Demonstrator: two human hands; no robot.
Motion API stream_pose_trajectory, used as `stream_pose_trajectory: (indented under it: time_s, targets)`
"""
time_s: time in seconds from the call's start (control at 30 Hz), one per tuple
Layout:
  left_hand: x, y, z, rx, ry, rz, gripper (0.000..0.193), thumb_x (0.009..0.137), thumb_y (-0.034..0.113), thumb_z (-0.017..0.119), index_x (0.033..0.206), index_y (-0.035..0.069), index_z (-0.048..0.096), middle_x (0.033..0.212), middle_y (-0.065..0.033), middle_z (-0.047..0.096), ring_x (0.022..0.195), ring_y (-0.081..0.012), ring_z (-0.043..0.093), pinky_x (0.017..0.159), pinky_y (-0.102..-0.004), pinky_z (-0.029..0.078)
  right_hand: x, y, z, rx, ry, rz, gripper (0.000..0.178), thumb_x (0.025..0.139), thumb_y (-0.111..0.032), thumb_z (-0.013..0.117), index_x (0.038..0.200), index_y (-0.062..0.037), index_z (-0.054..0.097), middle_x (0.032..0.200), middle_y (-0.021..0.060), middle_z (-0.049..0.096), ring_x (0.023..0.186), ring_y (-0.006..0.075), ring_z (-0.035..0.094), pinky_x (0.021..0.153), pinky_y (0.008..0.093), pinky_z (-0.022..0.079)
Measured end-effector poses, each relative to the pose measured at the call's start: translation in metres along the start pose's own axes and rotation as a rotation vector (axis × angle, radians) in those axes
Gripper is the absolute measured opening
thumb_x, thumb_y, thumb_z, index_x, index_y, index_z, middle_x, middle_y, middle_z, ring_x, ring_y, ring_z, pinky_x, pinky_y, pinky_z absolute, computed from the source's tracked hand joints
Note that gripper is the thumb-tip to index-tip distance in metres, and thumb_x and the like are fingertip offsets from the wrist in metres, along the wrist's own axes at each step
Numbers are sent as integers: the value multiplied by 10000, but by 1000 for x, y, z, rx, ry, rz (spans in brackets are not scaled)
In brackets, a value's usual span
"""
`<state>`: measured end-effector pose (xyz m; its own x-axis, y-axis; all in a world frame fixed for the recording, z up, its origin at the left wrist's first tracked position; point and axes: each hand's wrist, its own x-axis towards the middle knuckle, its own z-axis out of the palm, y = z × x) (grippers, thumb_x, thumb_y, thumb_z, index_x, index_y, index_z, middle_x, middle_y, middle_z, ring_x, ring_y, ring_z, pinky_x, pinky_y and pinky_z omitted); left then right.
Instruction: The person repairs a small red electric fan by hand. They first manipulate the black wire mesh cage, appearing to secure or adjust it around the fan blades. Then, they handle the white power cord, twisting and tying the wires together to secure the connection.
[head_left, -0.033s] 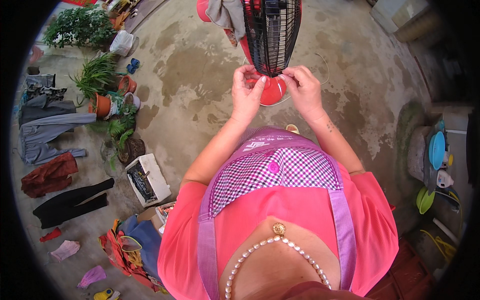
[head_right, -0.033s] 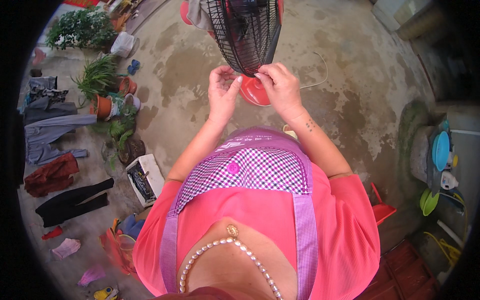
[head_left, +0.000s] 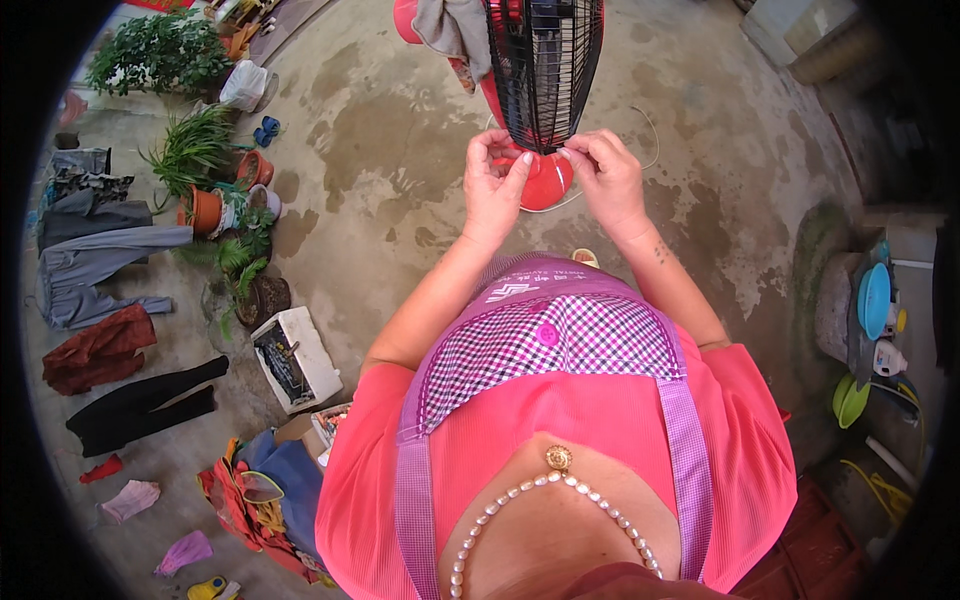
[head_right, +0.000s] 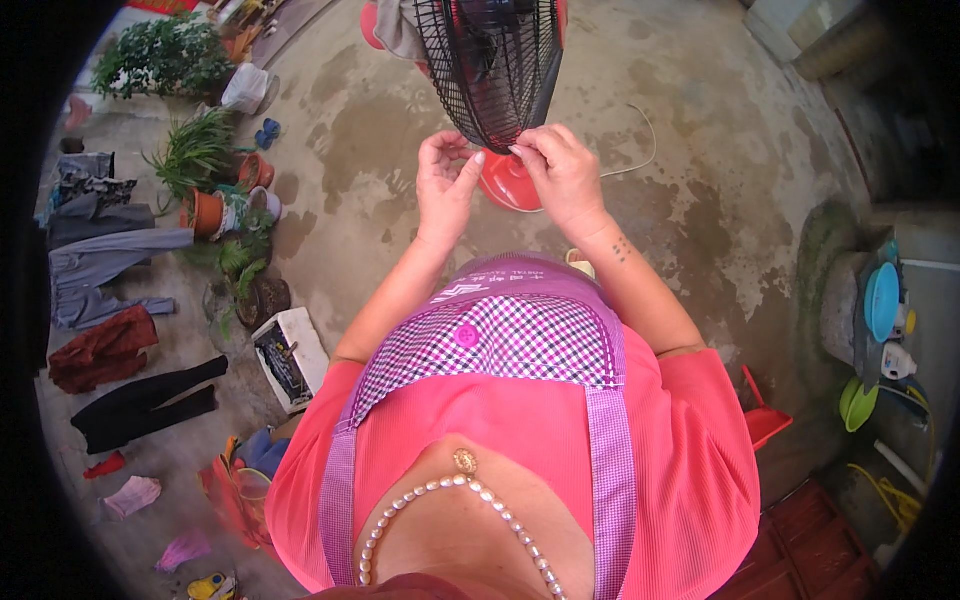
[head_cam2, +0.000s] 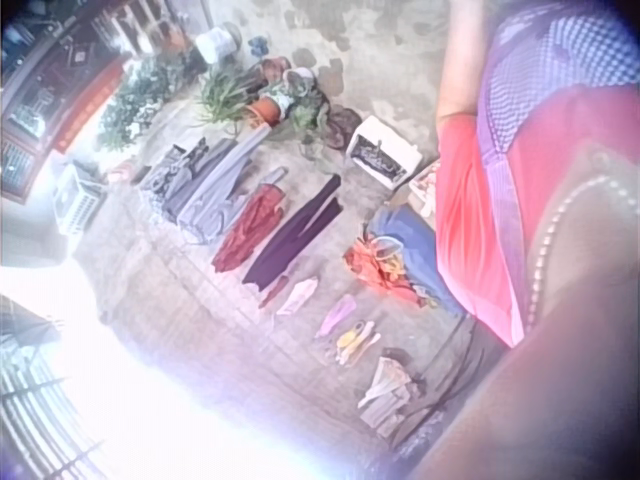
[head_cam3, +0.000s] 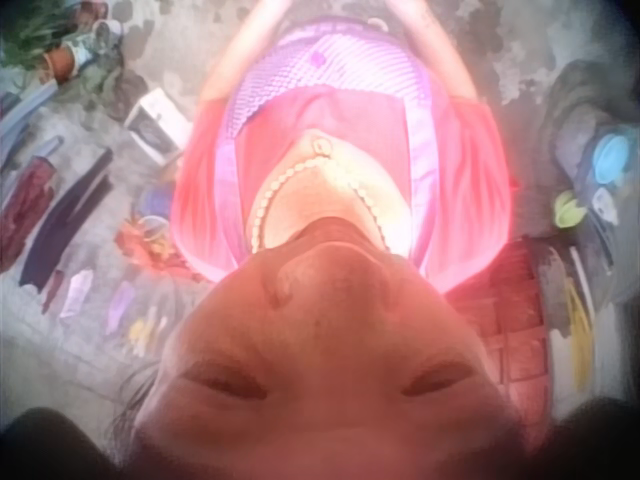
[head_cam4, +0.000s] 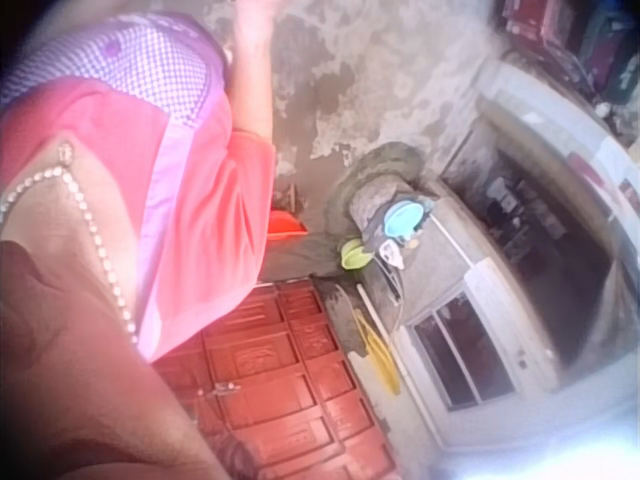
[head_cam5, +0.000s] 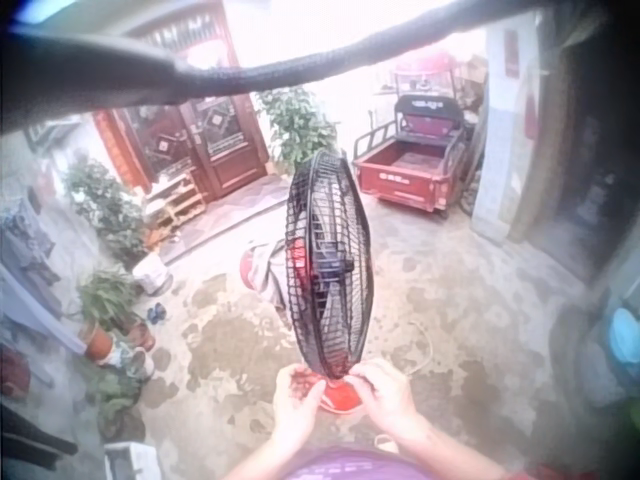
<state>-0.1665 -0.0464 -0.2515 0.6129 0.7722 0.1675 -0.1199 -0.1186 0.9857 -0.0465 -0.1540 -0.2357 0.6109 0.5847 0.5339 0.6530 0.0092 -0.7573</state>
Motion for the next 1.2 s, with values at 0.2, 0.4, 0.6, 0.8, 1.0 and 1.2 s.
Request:
stream_pose_trajectory:
  time_s: [0.2,0.4,0.6,0.8,1.0,1.2]
  targets:
    - [0,-2,-2,-20,13,-1,390,854,-13,655,1178,16,439,1094,-77,496,961,-145,525,885,-280,454,1,2,2,13,-43,-27,98,798,-66,706,861,-46,634,801,81,607,658,223,626,589,318,496]
    - [-1,0,-2,-27,19,1,387,853,-11,658,1173,13,442,1087,-82,495,955,-145,526,884,-279,456,0,2,3,21,-65,-6,100,816,-67,698,856,-38,610,813,82,600,642,208,619,577,310,486]
    - [1,5,1,-74,42,-19,361,856,-1,658,1153,10,454,1059,-75,507,961,-144,523,886,-277,457,-6,3,9,147,-40,95,106,808,-60,713,881,-27,644,820,69,610,658,166,607,603,284,484]
    - [2,-4,-2,-47,74,42,367,841,12,670,1148,9,468,1030,-78,528,885,-124,548,812,-267,500,-9,9,14,233,-29,133,111,799,-50,722,883,-16,657,808,67,614,656,144,587,608,265,475]
    - [2,0,-4,-40,74,32,336,851,-5,660,1133,32,480,1063,-57,524,960,-132,527,865,-270,466,-6,5,8,210,-82,115,98,803,-24,705,886,-5,657,846,85,639,724,176,632,650,291,504]
    - [2,-2,-5,-65,81,38,333,852,-14,653,1134,38,484,1080,-55,525,959,-129,527,854,-266,466,-7,12,3,86,-36,-82,112,812,13,665,921,-14,668,914,122,669,811,264,657,709,340,527]
